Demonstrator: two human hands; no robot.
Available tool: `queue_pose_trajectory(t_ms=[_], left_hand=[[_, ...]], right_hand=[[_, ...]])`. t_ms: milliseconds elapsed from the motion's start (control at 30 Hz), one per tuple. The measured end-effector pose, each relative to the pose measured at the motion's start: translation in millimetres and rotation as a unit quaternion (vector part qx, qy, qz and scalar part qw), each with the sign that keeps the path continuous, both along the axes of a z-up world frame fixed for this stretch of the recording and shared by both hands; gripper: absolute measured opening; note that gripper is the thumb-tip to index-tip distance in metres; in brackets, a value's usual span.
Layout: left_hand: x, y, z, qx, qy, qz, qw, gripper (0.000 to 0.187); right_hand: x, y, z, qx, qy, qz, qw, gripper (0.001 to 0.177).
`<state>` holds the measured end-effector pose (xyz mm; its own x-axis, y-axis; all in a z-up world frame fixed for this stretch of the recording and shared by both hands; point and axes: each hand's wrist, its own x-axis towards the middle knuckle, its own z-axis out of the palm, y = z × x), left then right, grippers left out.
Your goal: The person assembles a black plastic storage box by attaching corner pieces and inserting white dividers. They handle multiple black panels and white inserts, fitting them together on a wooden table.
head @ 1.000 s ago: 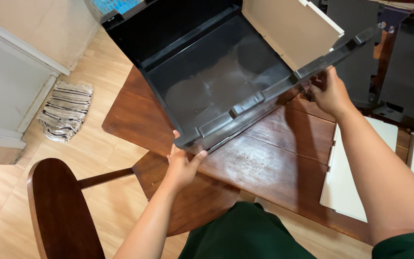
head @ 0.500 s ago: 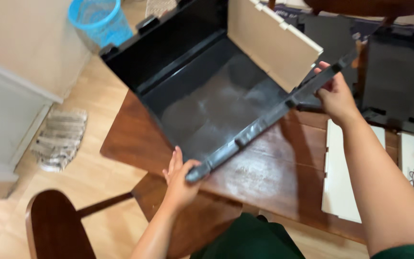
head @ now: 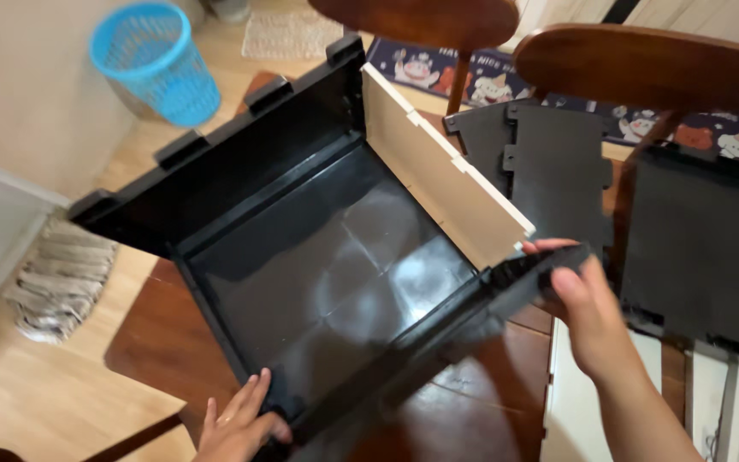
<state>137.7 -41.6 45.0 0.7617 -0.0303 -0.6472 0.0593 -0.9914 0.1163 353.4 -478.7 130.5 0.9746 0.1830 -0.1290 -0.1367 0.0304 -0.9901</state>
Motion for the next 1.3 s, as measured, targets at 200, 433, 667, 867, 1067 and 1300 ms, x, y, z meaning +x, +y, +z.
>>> queue_pose_trajectory(t_ms=[200,433,667,867,1067,1300], left_hand=[[131,-17,133,-0.151,-0.065,-0.004,0.986,0.033],[299,-156,149,-0.288,-0.607,-0.259,0.694,0.039],[350,-209,98,-0.265,-0.481,-0.297,0.781,0.013],[359,-222,86,-0.279,-0.519,-0.281,0.757,0.018],[365,-221,96,-0.284,-0.494,-0.292,0.768,0.022],[359,-213,96,-0.304,-0.499,-0.285,0.76,0.022]], right_hand=[[-2,-1,13,-0.012,-0.043,0.005,0.999,0.069],[-1,1,12,-0.016,-0.002,-0.05,0.999,0.087],[-11,25,29,-0.09,0.005,-0.107,0.99,0.095],[-10,30,26,-0.092,0.01,-0.136,0.986,0.095],[-7,30,25,-0.119,-0.015,-0.109,0.987,0.098],[-13,21,9,-0.144,-0.064,-0.148,0.976,0.092]])
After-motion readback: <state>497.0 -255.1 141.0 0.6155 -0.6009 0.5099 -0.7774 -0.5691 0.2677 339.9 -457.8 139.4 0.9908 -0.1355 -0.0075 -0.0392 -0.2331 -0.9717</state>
